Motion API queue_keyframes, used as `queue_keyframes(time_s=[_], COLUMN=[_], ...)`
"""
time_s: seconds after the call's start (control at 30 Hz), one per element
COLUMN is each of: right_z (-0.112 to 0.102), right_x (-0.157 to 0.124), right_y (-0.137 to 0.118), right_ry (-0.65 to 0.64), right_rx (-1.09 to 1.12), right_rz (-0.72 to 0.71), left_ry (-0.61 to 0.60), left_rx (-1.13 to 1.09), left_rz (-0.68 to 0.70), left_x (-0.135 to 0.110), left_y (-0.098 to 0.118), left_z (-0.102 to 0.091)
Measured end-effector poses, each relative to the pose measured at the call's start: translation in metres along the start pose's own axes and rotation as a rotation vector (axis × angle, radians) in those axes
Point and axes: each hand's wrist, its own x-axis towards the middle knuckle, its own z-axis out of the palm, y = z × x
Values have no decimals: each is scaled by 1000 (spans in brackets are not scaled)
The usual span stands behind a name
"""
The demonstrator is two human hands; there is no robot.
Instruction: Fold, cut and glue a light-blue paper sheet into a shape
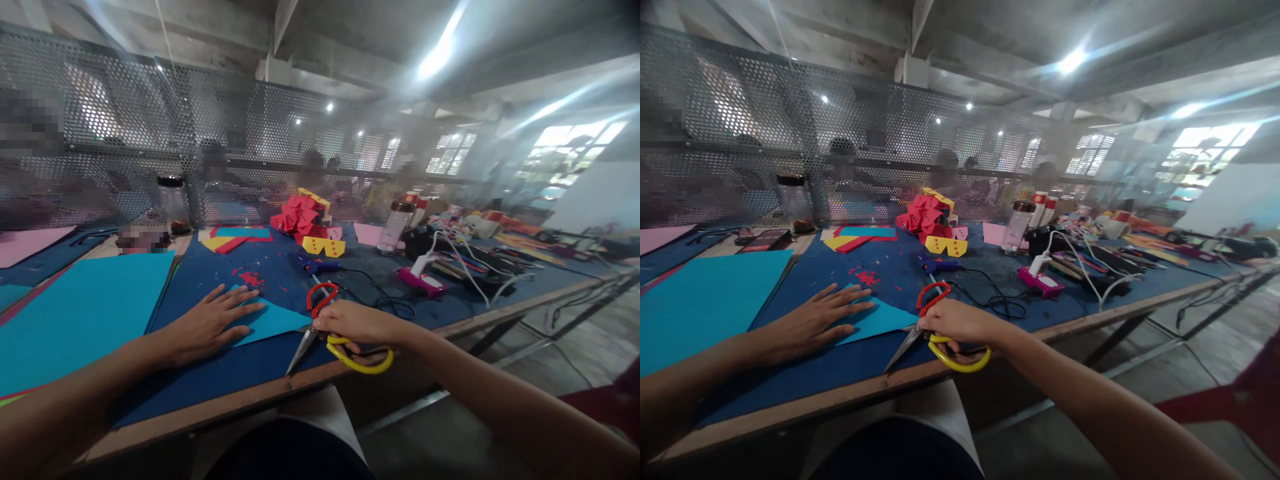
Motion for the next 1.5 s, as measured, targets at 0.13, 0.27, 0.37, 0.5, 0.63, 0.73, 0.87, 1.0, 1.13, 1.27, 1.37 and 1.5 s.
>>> queue_keyframes(time_s=[0.13,0.27,0.37,0.5,0.63,0.73,0.87,1.0,1.13,1.27,1.37,1.5], right_z=[1,3,4,5,5,5,6,7,8,8,8,8], right_x=[-3,-8,-10,-11,-15,-17,-17,-18,-17,-13,-10,-9], right_y=[2,4,7,4,-3,-5,-3,-4,-4,1,6,7], right_ry=[-21,-40,-43,-19,21,12,6,8,23,23,11,4], right_rx=[13,40,69,35,-6,-15,-32,-20,-8,-2,-15,5], right_rz=[27,50,65,54,42,42,45,34,31,8,-24,-28], left_ry=[-19,-27,-71,-76,-82,-63,-56,-85,-94,-96,-97,-94], left_rx=[-18,-29,-89,-157,-157,-166,-180,-180,-175,-168,-169,-185], left_rz=[47,47,106,163,166,180,182,148,160,167,178,177], left_x=[0,3,3,1,0,0,0,0,-1,-1,0,-1], left_y=[3,13,23,29,30,31,31,32,34,33,32,32], left_z=[-2,-9,-13,-13,-14,-15,-14,-14,-16,-16,-14,-15])
